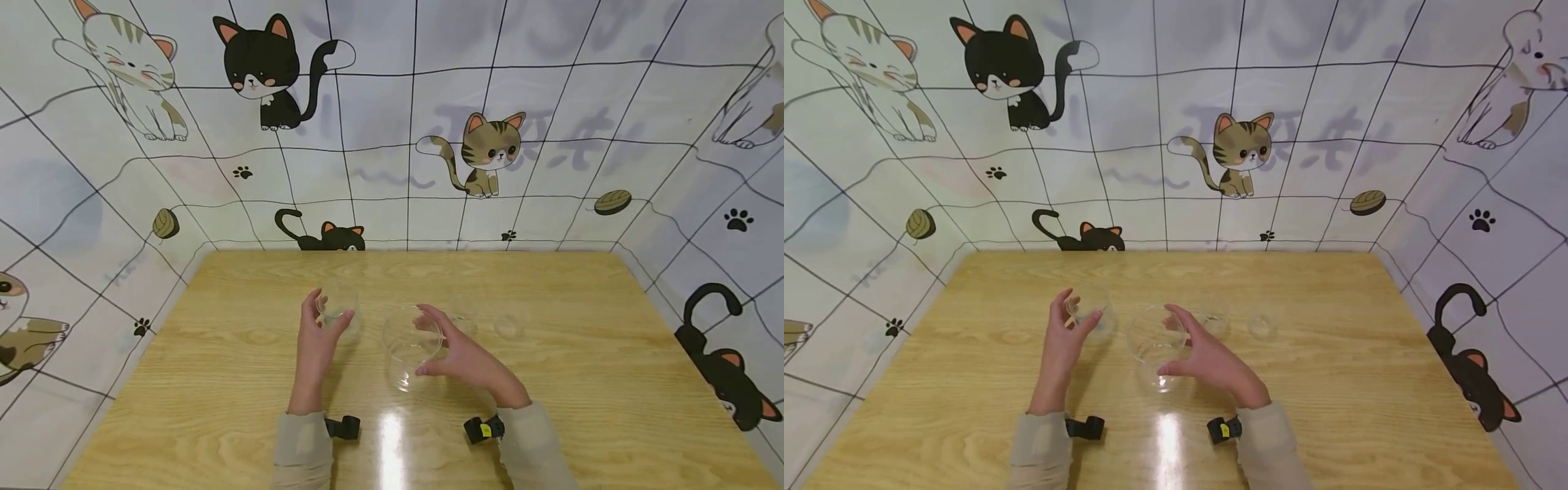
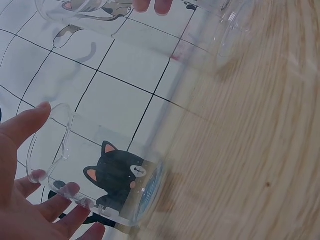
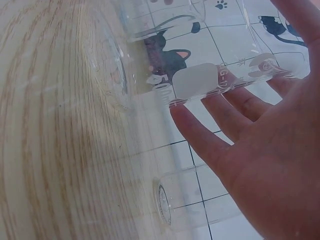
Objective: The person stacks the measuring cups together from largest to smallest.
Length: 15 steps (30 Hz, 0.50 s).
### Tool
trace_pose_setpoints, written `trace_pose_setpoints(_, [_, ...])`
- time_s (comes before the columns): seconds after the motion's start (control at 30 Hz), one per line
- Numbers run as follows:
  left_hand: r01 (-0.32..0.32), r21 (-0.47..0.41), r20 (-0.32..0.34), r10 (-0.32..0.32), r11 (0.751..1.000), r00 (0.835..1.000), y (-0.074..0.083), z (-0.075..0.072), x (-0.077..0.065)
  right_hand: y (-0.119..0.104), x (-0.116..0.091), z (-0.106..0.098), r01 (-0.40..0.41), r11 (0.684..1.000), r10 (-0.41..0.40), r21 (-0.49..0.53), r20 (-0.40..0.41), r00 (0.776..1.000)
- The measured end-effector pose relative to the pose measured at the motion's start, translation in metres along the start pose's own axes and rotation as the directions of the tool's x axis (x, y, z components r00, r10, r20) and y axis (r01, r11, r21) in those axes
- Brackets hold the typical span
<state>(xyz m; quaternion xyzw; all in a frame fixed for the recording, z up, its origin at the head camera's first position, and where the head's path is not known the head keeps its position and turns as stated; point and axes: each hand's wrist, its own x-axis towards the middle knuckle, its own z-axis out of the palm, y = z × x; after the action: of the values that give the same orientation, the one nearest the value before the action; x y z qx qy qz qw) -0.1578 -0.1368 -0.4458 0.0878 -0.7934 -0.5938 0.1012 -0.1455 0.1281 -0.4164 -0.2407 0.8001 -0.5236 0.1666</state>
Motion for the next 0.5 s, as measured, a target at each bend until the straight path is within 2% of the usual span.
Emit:
trace_pose_setpoints(0.17, [-0.007, -0.018, 0.035, 0.008, 1.0, 0.999, 0.001, -0.004, 0.0, -0.014, -0.003, -0.003, 0.014, 1.0, -0.014, -0.003, 0.022, 1.0])
trace_pose_setpoints(0.5, [-0.033, -0.016, 0.114, 0.034, 0.999, 0.993, -0.003, -0.008, 0.001, -0.015, -0.003, -0.003, 0.03, 1.0, -0.03, -0.009, 0.016, 0.999])
